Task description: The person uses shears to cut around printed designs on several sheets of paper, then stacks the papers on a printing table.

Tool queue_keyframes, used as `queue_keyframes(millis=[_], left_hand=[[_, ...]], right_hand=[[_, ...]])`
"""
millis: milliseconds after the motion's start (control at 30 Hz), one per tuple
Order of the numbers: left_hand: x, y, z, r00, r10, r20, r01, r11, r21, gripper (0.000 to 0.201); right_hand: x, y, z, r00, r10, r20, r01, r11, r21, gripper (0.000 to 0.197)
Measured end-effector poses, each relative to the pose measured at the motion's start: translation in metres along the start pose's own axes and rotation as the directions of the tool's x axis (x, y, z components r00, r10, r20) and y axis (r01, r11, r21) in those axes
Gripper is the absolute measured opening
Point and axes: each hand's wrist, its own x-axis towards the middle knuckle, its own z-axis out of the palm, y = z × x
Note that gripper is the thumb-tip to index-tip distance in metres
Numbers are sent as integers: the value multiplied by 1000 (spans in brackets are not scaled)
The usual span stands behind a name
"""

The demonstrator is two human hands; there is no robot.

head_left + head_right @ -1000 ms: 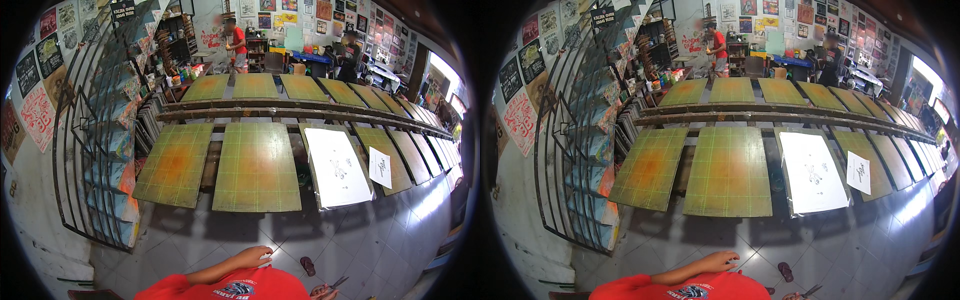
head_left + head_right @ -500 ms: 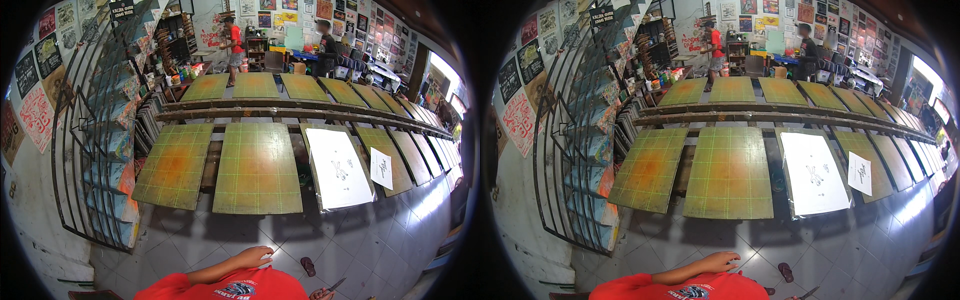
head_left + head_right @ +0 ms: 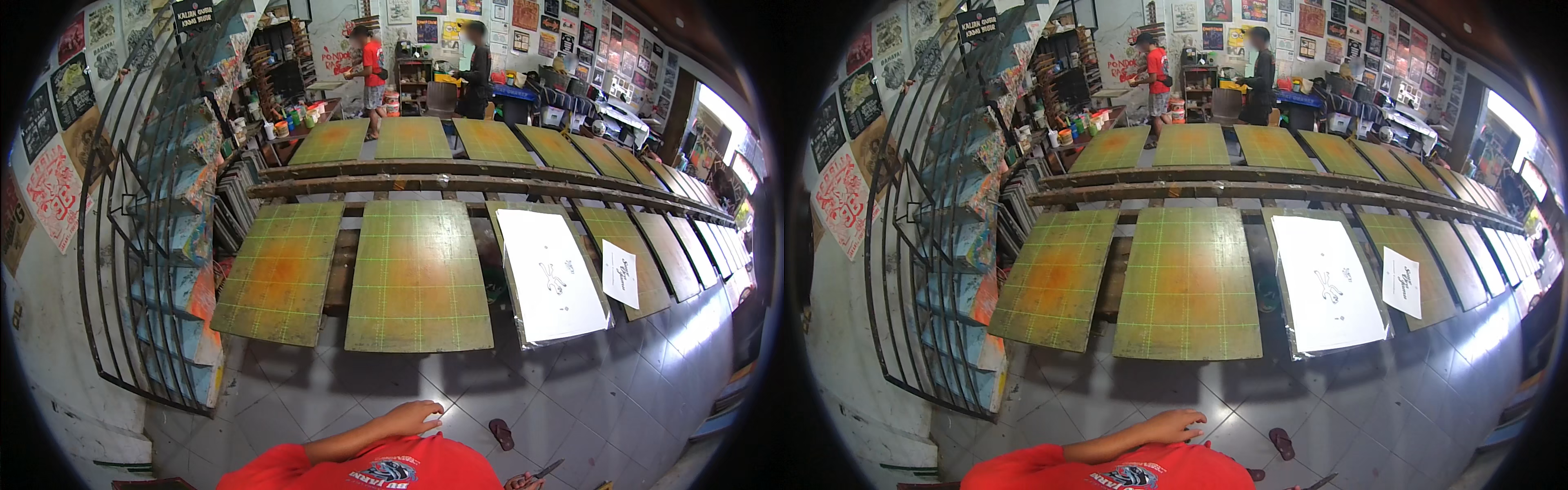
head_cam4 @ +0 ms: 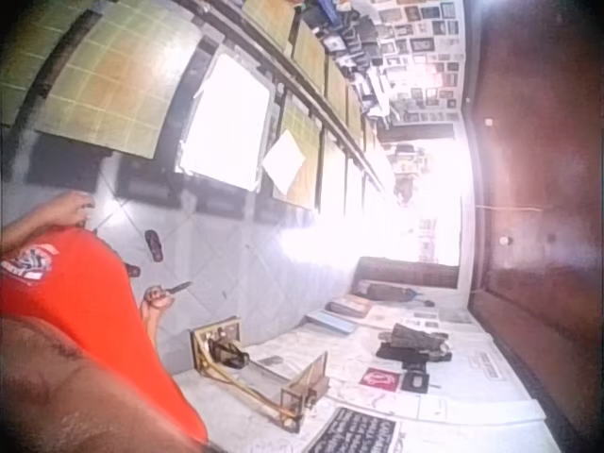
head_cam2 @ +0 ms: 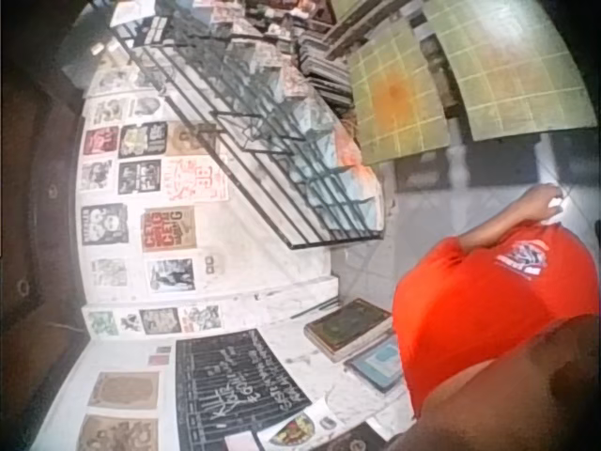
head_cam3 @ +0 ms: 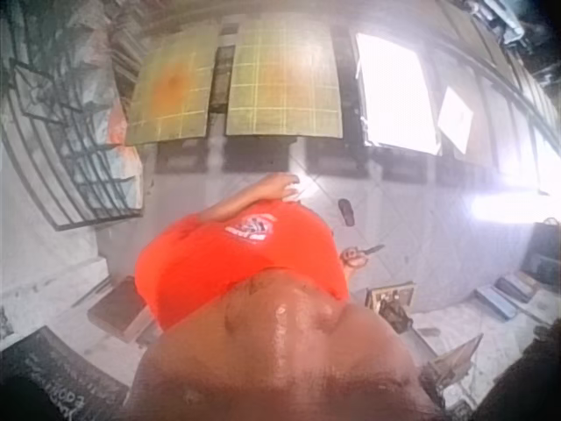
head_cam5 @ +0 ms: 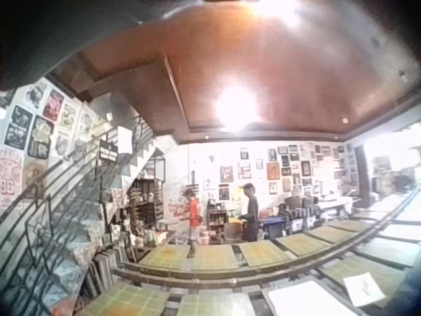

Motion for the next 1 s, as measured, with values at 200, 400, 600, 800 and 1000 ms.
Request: queue_keyframes(millis=[200,400,600,800,1000], left_hand=[[2,-6,2,1000,11,-3,-11,1000,12,37],[3,-8,5,999,24,-29,-24,1000,13,34],[5,-8,12,998,47,-29,-45,998,50,34],[5,-9,13,999,36,18,-37,999,32,38],[5,-10,12,999,32,23,-33,999,32,39]], right_hand=[[-15,-8,14,992,61,-106,-38,977,210,35],[27,8,-40,999,-17,49,15,999,38,40],[84,25,-93,999,-35,-4,35,995,92,43],[34,7,-54,998,50,-30,-48,995,91,39],[-8,0,-4,986,-99,-134,119,981,156,32]])
